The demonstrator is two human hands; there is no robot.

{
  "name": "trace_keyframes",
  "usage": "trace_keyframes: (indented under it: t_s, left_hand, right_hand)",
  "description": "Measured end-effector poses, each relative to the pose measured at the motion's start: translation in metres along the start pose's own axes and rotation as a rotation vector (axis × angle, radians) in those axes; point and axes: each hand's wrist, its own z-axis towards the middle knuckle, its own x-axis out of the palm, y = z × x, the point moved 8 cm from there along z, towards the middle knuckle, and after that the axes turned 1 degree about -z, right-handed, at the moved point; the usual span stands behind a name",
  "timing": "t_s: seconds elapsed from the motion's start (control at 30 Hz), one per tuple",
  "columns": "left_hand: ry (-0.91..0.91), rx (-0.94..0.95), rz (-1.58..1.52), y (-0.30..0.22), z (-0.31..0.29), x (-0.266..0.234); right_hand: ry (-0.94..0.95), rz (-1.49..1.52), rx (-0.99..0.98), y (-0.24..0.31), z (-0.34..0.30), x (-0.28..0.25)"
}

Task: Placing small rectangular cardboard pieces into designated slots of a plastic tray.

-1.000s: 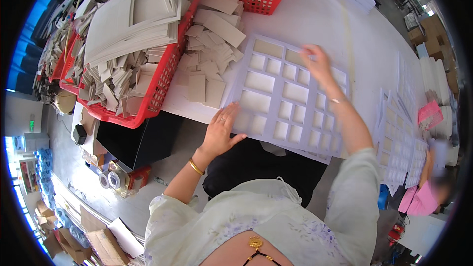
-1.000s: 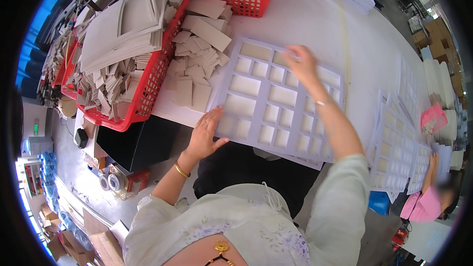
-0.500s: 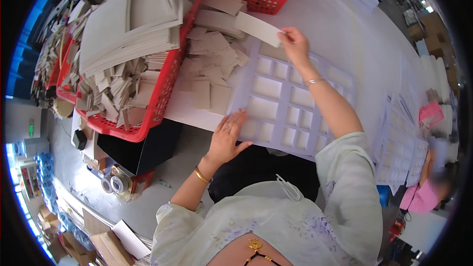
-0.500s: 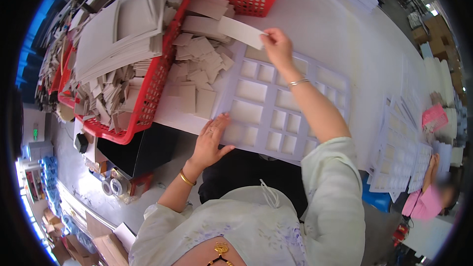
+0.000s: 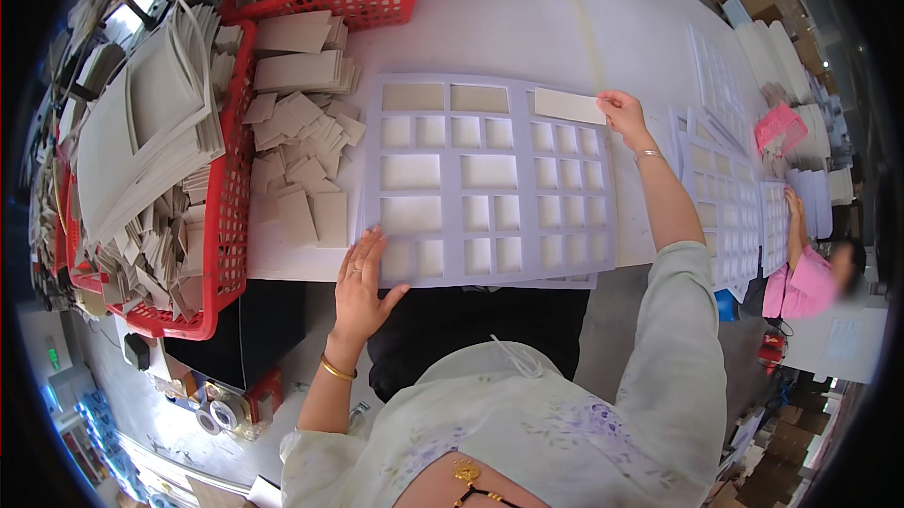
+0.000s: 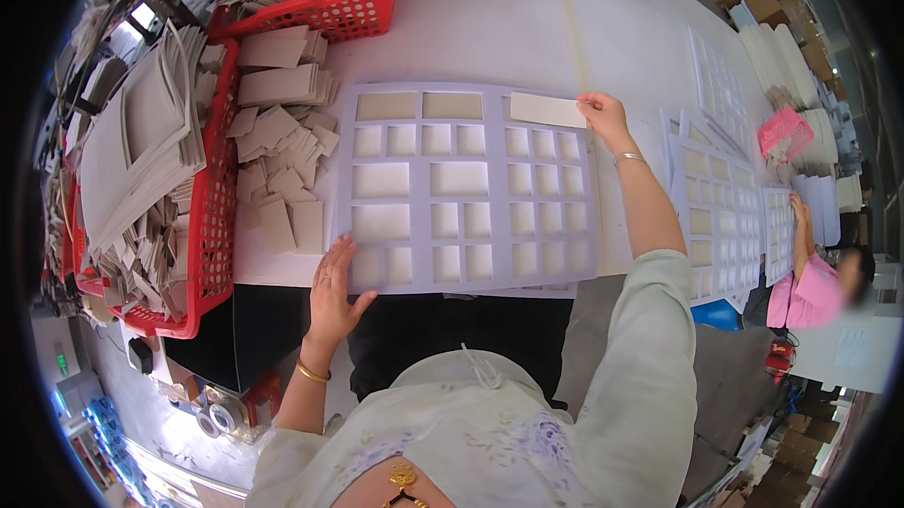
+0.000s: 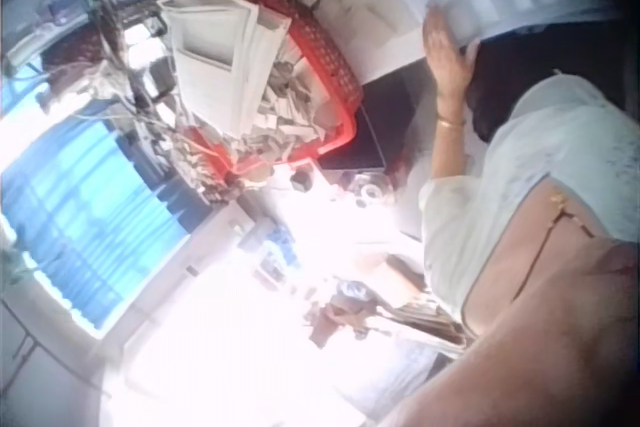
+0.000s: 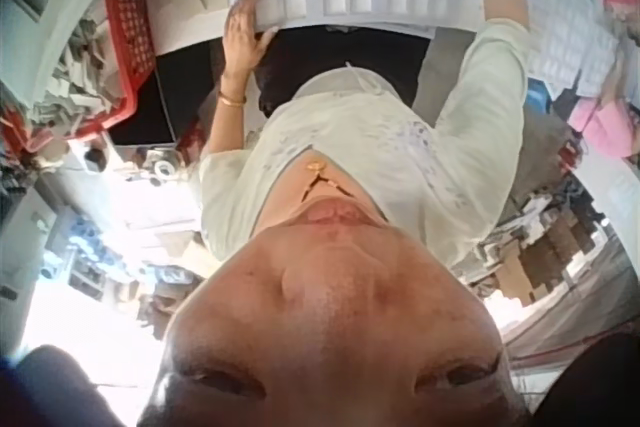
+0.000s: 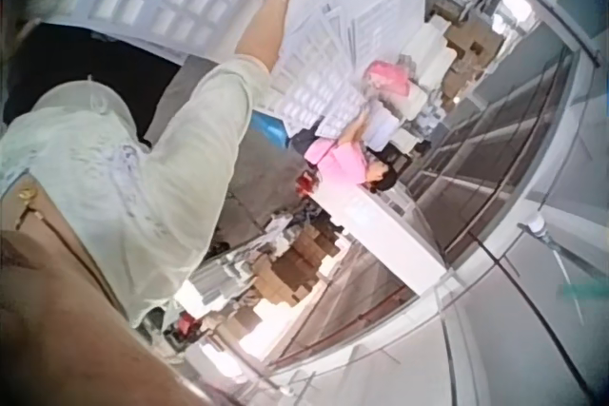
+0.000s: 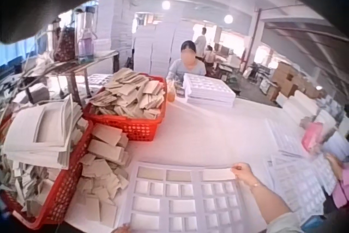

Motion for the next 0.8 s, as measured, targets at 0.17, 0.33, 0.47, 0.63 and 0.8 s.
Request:
trace_keyframes:
  t_s: [0.17, 0.33, 0.47, 0.63, 0.8]
  left_hand:
    - [-0.005, -0.004, 0.013, -0.005, 0.003, 0.001]
    - [-0.004, -0.002, 0.009, -0.006, 0.005, 0.002]
    - [-0.02, 0.009, 0.014, -0.006, 0.004, 0.001]
    - [-0.003, -0.038, 0.022, -0.001, 0.0, -0.002]
    - [0.0, -0.01, -0.008, -0.004, 0.005, -0.002]
  right_hand:
    - [0.088, -0.014, -0.046, 0.015, 0.005, 0.015]
    - [0.1, -0.119, -0.075, 0.011, 0.009, 0.023]
    - [-0.082, -0.437, -0.351, 0.017, 0.003, 0.026]
    - [-0.024, -0.782, -0.455, 0.038, -0.011, 0.061]
    - [0.043, -0.812, -0.519, 0.057, -0.035, 0.091]
